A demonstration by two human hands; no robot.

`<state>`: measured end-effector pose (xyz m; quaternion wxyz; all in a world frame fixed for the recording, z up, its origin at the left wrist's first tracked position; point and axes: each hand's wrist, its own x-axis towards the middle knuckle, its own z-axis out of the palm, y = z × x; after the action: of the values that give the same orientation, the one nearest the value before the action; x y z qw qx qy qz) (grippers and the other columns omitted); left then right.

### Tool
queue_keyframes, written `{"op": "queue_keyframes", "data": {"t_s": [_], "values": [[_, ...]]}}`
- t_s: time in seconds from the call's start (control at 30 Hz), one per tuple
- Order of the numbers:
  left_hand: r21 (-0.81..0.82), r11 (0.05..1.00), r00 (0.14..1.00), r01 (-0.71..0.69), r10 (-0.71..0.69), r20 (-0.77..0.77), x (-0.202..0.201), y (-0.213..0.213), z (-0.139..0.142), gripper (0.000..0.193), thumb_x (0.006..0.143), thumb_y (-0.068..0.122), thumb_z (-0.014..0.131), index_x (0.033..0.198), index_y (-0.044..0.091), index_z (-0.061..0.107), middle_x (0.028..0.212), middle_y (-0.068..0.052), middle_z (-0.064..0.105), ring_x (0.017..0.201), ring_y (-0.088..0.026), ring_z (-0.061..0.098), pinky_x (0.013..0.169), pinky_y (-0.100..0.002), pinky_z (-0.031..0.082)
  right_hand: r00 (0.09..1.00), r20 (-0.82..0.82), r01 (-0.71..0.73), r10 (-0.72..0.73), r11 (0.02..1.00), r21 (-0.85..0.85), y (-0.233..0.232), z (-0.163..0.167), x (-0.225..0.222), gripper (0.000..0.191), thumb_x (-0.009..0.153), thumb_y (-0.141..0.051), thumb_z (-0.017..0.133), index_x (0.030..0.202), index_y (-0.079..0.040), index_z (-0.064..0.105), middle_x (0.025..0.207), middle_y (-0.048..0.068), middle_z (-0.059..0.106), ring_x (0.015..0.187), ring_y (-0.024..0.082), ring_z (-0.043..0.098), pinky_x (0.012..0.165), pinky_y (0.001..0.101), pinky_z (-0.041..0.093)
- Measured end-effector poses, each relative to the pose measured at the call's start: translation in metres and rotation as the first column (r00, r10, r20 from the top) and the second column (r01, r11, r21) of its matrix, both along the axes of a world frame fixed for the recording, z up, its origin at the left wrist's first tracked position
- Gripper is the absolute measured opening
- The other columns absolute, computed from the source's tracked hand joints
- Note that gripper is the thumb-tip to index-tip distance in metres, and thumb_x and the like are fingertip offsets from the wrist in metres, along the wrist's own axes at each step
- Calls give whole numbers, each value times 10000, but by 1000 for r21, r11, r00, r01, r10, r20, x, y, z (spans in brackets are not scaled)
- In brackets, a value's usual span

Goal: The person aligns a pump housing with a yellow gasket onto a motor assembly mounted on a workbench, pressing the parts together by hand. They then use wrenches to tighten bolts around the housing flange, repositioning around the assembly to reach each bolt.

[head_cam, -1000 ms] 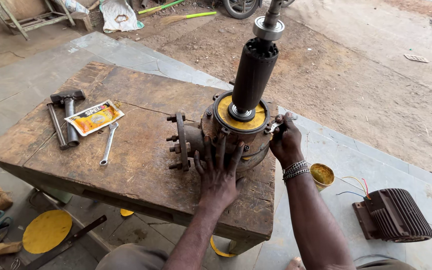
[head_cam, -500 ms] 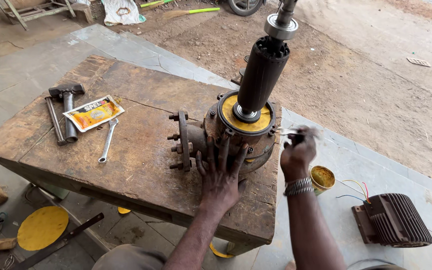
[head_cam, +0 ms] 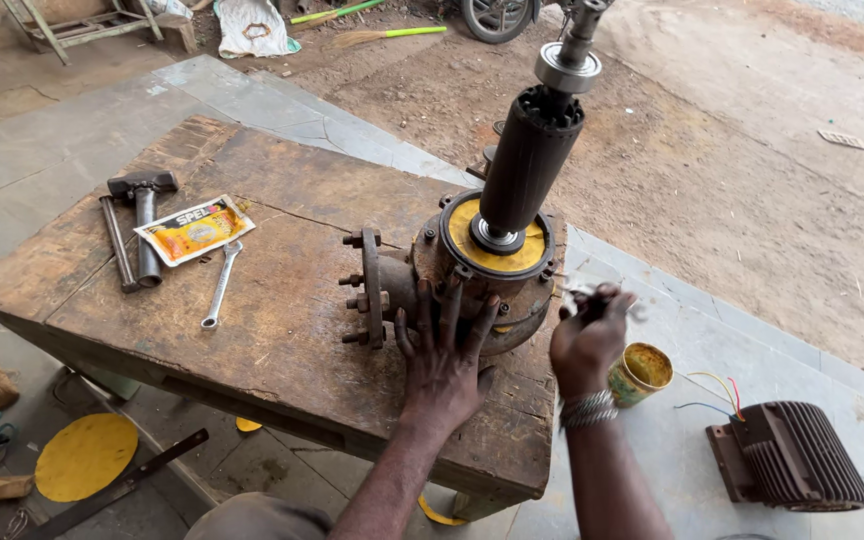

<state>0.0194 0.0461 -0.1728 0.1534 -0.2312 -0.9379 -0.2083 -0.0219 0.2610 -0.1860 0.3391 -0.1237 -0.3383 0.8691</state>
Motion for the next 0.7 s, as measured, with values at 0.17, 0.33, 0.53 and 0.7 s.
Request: {"op": "queue_keyframes", "data": {"t_s": [0.17,0.33,0.53,0.7], "values": [[9,1000,998,-5,6,-61,-1,1,-1,1294,688,428,914,1563,438,-39,1666,-145,-103,1522,-491,-77,1146,-804,-13,935,28,-355,355,935,12,40,4,-56,263,1161,-375,500,1008,-178,583,905,-49,597,741,83,499,772,288,352],[9,1000,995,-8,9,-101,1,1,0,1263,714,445,896,1579,421,-24,1672,-153,-91,1520,-499,-69,1144,-804,-11,982,108,-174,156,968,180,11,6,-23,241,1161,-331,460,1043,-159,580,968,-27,606,815,96,536,778,339,342],[-43,999,999,-16,17,42,1,0,3,1230,728,438,885,1567,426,-15,1668,-137,-127,1525,-490,-96,1157,-799,-24,999,48,21,-26,994,111,-2,-8,9,331,1107,-348,371,1012,-122,593,1025,47,617,904,160,624,942,341,457],[-17,1000,998,-19,18,-63,4,1,5,1221,740,436,875,1578,425,-12,1673,-129,-131,1527,-483,-95,1146,-804,1,943,80,-326,322,944,43,37,2,-57,295,1169,-371,505,998,-140,572,912,-18,542,758,114,457,738,311,340]]}}
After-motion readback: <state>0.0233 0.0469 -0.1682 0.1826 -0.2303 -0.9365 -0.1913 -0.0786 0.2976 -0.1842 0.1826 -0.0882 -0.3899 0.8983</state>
